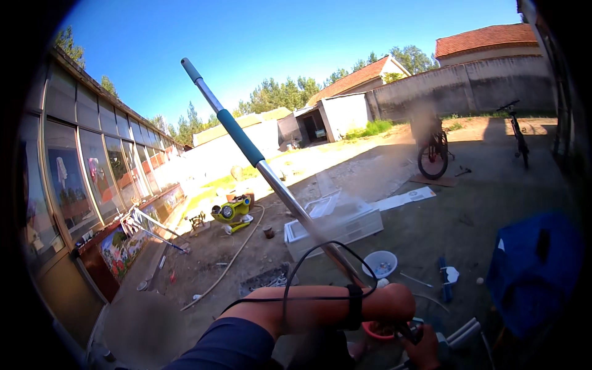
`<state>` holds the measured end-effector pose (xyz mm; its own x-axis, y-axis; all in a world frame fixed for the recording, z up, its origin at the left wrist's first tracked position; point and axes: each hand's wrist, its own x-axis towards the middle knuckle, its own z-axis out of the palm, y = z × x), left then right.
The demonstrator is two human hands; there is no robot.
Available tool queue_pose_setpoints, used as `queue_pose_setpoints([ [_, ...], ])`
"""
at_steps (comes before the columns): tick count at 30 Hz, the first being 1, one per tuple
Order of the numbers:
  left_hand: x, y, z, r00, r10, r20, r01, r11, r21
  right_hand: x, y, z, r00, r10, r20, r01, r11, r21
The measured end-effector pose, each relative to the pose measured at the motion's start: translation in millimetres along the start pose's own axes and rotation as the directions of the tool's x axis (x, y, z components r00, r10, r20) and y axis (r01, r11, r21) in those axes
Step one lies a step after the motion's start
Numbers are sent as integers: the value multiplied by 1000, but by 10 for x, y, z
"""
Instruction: The person disassembles a long metal component using a screwdriver, سپس examines a large white mechanical device with a handle and tubes, and finally uses the screwdriver on the mechanical device.
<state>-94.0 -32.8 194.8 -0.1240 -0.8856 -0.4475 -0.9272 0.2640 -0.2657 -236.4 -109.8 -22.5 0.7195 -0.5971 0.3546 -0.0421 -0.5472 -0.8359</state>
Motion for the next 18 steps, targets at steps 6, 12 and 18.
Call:
queue_pose_setpoints([
  [6,-182,51,-84,999,-37,3,37,999,-18,-65,-144,75,989,106,101,-127,965,229],
  [12,-297,7,-132,989,15,-148,-21,999,-36,-142,-175,-20,997,-9,72,1,994,107],
  [18,-475,-53,-197,794,-124,-595,39,987,-153,-152,-224,-103,958,208,197,-241,957,161],
])
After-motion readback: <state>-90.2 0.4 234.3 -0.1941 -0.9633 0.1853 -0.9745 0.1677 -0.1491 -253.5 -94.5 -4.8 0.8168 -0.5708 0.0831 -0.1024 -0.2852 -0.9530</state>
